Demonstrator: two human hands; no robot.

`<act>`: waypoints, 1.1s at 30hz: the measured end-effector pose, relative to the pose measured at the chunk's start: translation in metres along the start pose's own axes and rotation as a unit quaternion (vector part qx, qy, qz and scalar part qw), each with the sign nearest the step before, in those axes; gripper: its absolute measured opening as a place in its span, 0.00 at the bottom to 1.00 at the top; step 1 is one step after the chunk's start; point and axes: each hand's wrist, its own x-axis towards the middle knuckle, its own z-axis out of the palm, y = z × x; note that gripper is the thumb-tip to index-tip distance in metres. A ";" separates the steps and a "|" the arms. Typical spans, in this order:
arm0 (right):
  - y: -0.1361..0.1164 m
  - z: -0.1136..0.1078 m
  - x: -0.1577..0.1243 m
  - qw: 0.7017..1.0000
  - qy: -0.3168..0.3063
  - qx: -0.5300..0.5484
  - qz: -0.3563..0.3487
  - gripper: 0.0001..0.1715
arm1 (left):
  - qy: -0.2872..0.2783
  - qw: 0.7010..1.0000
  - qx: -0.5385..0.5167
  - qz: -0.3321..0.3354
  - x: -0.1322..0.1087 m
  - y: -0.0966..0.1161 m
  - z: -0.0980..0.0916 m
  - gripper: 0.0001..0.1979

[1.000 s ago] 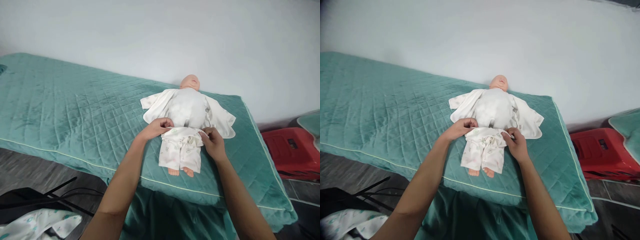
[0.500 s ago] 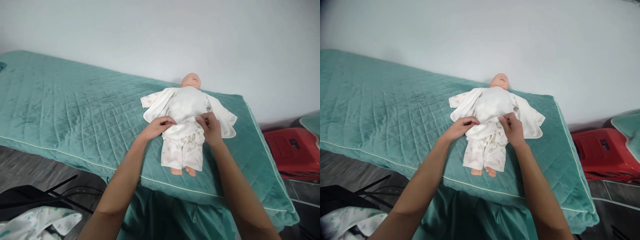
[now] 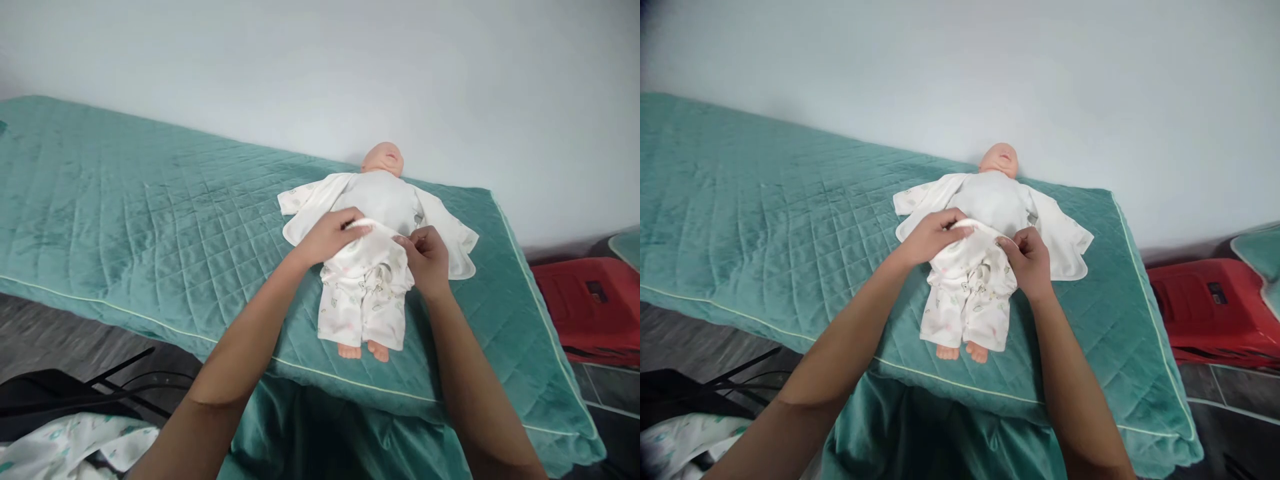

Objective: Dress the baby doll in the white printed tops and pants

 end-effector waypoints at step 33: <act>0.015 -0.043 0.004 0.961 -0.251 0.044 0.109 0.15 | -0.074 0.976 -0.145 -0.143 -0.009 -0.047 -0.034 0.14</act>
